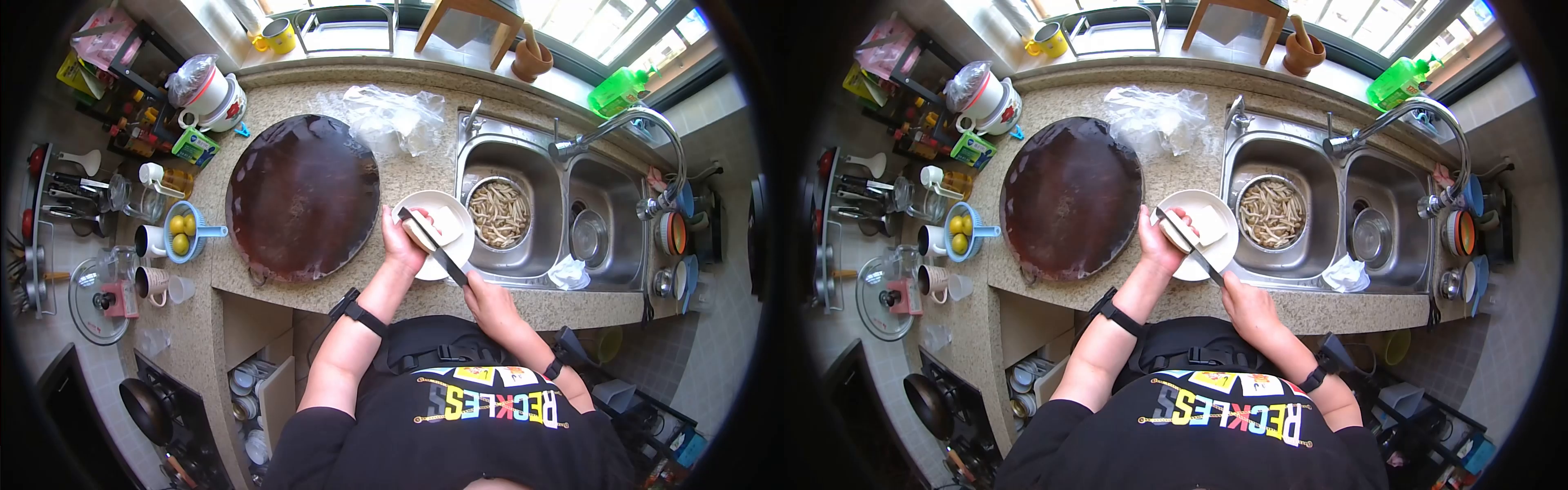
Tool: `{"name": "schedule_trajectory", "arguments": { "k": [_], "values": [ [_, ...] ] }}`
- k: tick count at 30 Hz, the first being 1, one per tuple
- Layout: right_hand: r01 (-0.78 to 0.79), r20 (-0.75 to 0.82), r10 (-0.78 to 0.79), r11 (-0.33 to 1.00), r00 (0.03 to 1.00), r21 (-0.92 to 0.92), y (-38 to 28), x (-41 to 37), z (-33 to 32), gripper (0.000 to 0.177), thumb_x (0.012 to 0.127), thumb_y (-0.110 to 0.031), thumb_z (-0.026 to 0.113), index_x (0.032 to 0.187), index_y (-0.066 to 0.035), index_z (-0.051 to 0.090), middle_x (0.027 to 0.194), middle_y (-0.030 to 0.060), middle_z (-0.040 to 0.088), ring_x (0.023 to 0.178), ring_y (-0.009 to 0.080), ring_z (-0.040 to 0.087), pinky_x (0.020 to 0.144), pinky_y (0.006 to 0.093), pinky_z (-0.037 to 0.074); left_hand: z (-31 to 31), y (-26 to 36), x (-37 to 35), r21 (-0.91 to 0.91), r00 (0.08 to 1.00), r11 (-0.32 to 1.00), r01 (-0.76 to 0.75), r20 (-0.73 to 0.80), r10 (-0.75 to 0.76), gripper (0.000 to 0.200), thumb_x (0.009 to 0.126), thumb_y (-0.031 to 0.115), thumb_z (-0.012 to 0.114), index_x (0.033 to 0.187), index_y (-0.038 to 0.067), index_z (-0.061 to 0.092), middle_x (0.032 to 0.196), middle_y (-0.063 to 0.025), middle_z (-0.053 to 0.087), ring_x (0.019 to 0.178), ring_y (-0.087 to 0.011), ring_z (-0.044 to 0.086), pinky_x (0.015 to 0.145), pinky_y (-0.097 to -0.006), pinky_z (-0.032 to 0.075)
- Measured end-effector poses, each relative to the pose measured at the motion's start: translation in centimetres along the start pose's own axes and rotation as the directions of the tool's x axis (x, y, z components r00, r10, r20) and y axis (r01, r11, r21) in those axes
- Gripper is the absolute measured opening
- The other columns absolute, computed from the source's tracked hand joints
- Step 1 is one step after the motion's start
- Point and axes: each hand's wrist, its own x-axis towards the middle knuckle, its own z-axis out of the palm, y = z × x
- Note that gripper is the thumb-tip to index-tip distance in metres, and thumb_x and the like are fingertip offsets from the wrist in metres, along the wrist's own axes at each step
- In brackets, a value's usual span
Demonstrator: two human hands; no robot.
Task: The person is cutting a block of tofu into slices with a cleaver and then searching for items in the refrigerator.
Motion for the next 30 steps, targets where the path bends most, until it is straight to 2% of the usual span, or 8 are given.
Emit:
{"name": "schedule_trajectory", "arguments": {
  "k": [7,13,18,24,27,28,29,30],
  "values": [
    [0.017,-0.008,-0.017,1.0,1.0,-0.023,0.4,0.2,0.6,0.015,0.088,-0.015,0.05,0.099,-0.007,0.045,0.068,0.0205,0.057,0.064,0.0434,0.057,0.056,0.0525,0.043,-0.8,0.1,-0.1,-0.022,0.996,1.0,0.011,0.088,-0.009,0.077,0.085,0.07,0.025,0.096,-0.001,0.053,0.079,-0.0141,0.054,0.07,-0.0269,0.052,0.072,-0.0414,0.046],
    [0.007,0.001,-0.007,1.0,1.0,-0.016,0.4,0.2,0.6,0.016,0.088,-0.017,0.051,0.1,-0.008,0.045,0.067,0.0215,0.058,0.065,0.0441,0.057,0.057,0.0531,0.043,-1.2,0.2,-0.1,-0.029,0.993,0.999,0.04,0.108,-0.036,0.075,0.081,0.071,0.038,0.1,0.0,0.053,0.083,-0.0144,0.054,0.074,-0.028,0.054,0.076,-0.0416,0.047],
    [-0.045,0.024,0.044,0.997,0.999,0.058,0.8,0.5,0.8,0.016,0.087,-0.019,0.052,0.098,-0.008,0.047,0.068,0.023,0.058,0.067,0.0444,0.057,0.058,0.0529,0.044,-1.2,0.3,0.0,0.035,0.995,0.999,-0.035,0.093,0.032,0.066,0.076,0.066,0.056,0.098,0.004,0.053,0.084,-0.0111,0.055,0.077,-0.0263,0.056,0.077,-0.0409,0.048],
    [-0.032,0.011,0.031,0.996,0.999,0.087,0.6,0.5,0.8,0.014,0.087,-0.018,0.052,0.095,-0.007,0.049,0.071,0.0242,0.058,0.072,0.0452,0.056,0.062,0.0521,0.044,-2.1,0.0,0.5,0.04,0.999,0.999,-0.02,-0.037,0.021,0.06,0.077,0.061,0.061,0.099,0.006,0.053,0.085,-0.011,0.056,0.083,-0.0274,0.057,0.079,-0.0437,0.048],
    [-0.044,0.072,0.026,0.966,0.997,0.256,1.7,0.9,0.9,0.014,0.087,-0.016,0.053,0.095,-0.005,0.051,0.066,0.0188,0.058,0.063,0.039,0.059,0.058,0.0464,0.046,-0.5,0.4,-1.4,0.061,0.999,0.998,-0.031,0.019,0.03,0.06,0.077,0.061,0.06,0.103,0.007,0.053,0.09,-0.0136,0.059,0.091,-0.0295,0.058,0.083,-0.0451,0.048],
    [-0.101,0.139,0.049,0.913,0.989,0.396,1.9,1.1,0.7,0.012,0.088,-0.016,0.052,0.093,-0.005,0.052,0.061,0.0132,0.056,0.056,0.0302,0.057,0.053,0.0408,0.044,-1.0,0.8,-1.3,0.041,0.996,0.999,0.009,0.092,-0.013,0.062,0.077,0.061,0.06,0.108,0.007,0.054,0.102,-0.0167,0.06,0.102,-0.0316,0.056,0.089,-0.0468,0.045],
    [-0.164,0.21,0.061,0.836,0.976,0.523,1.8,1.4,0.4,0.011,0.089,-0.015,0.051,0.092,-0.004,0.053,0.057,0.0076,0.054,0.049,0.0214,0.055,0.048,0.0351,0.043,-1.3,0.9,-1.2,0.044,0.996,0.999,0.01,0.092,-0.014,0.062,0.077,0.061,0.06,0.108,0.007,0.054,0.102,-0.0167,0.06,0.102,-0.0316,0.056,0.089,-0.0468,0.045],
    [-0.352,0.355,0.147,0.693,0.923,0.629,1.6,1.4,-0.2,0.011,0.091,-0.015,0.05,0.092,-0.004,0.053,0.054,-0.0016,0.044,0.043,0.007,0.042,0.04,0.025,0.036,-1.7,1.0,-1.1,0.023,0.99,0.999,0.049,0.127,-0.052,0.062,0.078,0.06,0.059,0.112,0.008,0.054,0.107,-0.0176,0.06,0.103,-0.0322,0.056,0.091,-0.0469,0.045]
  ]
}}
